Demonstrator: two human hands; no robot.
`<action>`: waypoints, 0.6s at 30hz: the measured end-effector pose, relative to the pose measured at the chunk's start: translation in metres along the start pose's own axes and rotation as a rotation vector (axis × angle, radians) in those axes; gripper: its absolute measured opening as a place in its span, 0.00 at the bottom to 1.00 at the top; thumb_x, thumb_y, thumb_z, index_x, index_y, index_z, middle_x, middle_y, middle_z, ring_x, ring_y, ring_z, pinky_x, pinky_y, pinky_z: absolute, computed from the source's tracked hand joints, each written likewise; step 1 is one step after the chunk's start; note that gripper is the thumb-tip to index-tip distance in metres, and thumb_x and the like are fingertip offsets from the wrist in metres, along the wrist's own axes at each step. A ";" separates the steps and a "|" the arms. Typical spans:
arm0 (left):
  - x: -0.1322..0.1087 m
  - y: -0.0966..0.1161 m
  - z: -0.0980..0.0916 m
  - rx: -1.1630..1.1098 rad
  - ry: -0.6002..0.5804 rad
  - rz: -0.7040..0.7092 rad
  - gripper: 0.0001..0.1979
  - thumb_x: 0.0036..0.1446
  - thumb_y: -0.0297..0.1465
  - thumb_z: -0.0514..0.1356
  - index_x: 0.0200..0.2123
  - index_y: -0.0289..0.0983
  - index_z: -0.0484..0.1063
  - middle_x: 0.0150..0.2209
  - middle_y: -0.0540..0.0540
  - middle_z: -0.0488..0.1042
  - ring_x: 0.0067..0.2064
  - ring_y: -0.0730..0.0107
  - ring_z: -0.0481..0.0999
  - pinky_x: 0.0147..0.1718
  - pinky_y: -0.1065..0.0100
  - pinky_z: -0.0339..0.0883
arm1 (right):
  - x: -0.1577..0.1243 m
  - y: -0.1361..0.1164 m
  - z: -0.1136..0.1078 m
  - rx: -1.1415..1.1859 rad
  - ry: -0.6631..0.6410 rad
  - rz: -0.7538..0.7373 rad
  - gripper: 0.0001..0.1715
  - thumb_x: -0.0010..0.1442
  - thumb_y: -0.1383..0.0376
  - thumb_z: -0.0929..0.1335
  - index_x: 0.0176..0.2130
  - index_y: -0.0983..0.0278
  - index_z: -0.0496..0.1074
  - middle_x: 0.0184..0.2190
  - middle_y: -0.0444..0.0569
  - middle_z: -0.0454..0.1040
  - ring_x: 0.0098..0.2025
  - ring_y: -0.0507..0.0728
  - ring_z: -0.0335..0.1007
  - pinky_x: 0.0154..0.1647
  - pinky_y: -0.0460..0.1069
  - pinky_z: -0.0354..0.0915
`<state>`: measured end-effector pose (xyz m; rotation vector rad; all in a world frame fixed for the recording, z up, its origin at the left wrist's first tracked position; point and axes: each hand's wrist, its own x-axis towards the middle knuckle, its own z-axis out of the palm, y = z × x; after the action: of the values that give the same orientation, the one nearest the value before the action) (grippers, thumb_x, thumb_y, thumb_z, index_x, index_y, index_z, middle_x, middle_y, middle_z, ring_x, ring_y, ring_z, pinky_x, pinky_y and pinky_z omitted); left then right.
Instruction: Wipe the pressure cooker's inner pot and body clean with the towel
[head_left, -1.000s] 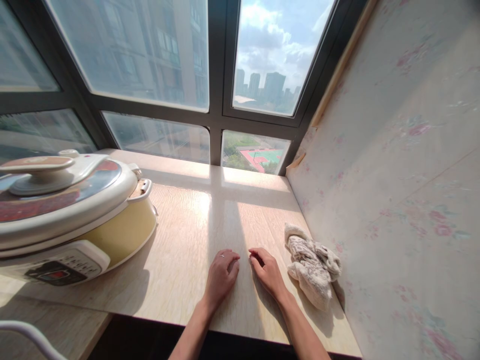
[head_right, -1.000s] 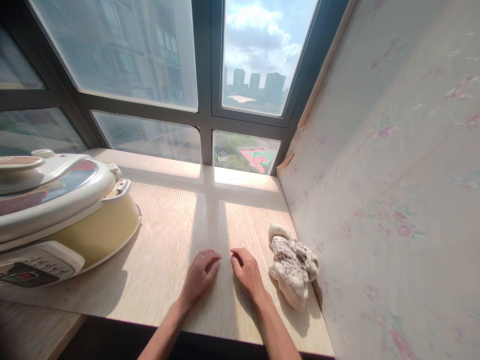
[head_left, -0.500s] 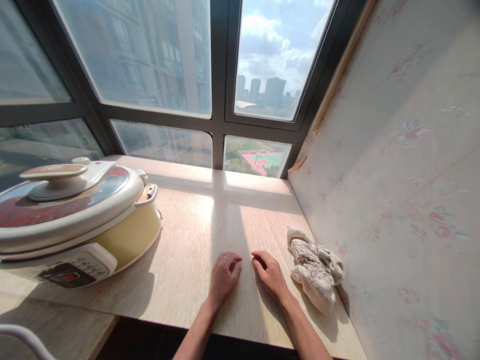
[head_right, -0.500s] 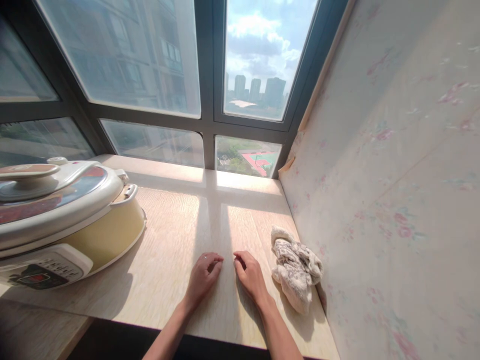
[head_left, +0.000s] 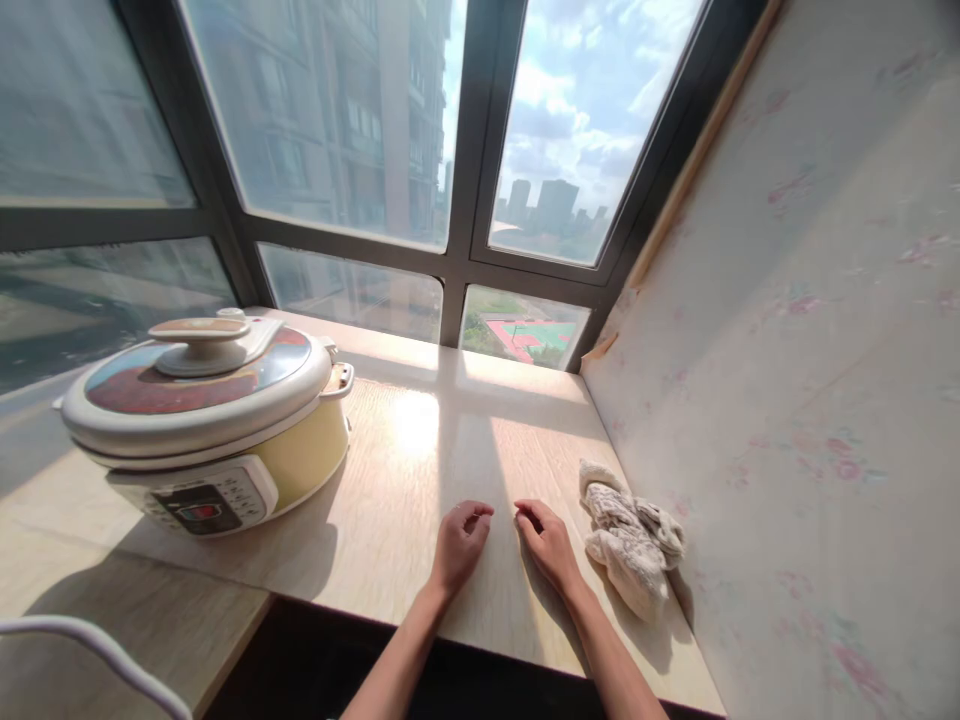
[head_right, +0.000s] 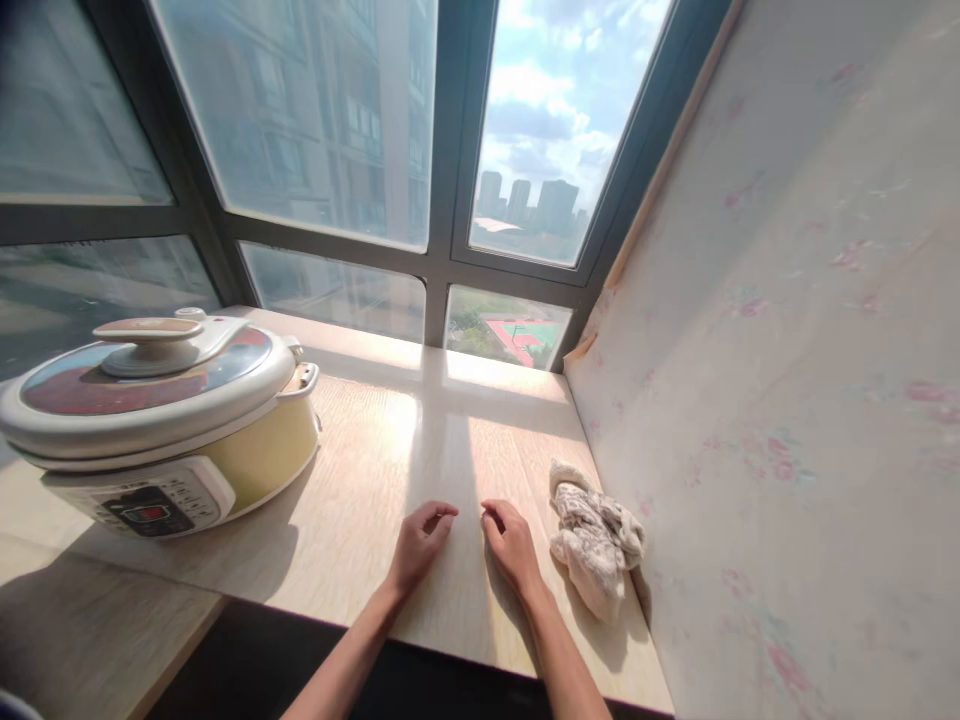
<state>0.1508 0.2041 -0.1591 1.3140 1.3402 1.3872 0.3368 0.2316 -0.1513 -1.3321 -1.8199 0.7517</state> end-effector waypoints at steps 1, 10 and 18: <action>-0.003 0.001 -0.002 -0.019 0.008 -0.010 0.14 0.56 0.38 0.57 0.35 0.36 0.78 0.38 0.41 0.80 0.41 0.59 0.79 0.43 0.58 0.72 | -0.001 0.001 0.000 -0.003 -0.006 0.003 0.18 0.63 0.55 0.64 0.44 0.60 0.78 0.46 0.55 0.80 0.49 0.66 0.76 0.52 0.58 0.69; -0.032 0.047 -0.099 -0.222 0.248 0.107 0.09 0.57 0.34 0.61 0.35 0.36 0.80 0.34 0.43 0.80 0.36 0.64 0.80 0.40 0.63 0.73 | 0.018 0.001 -0.002 0.040 -0.128 0.271 0.31 0.47 0.43 0.70 0.41 0.63 0.78 0.41 0.56 0.81 0.45 0.67 0.78 0.49 0.58 0.71; -0.031 0.153 -0.261 -0.544 1.117 0.504 0.03 0.49 0.27 0.60 0.27 0.35 0.74 0.26 0.47 0.75 0.22 0.76 0.67 0.21 0.73 0.56 | 0.109 -0.134 0.024 0.185 -0.305 0.184 0.37 0.45 0.40 0.73 0.43 0.65 0.74 0.38 0.57 0.78 0.35 0.61 0.77 0.35 0.54 0.70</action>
<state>-0.0827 0.1092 0.0111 0.4517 1.1003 2.8273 0.2274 0.2967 -0.0328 -1.3295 -1.8191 1.2496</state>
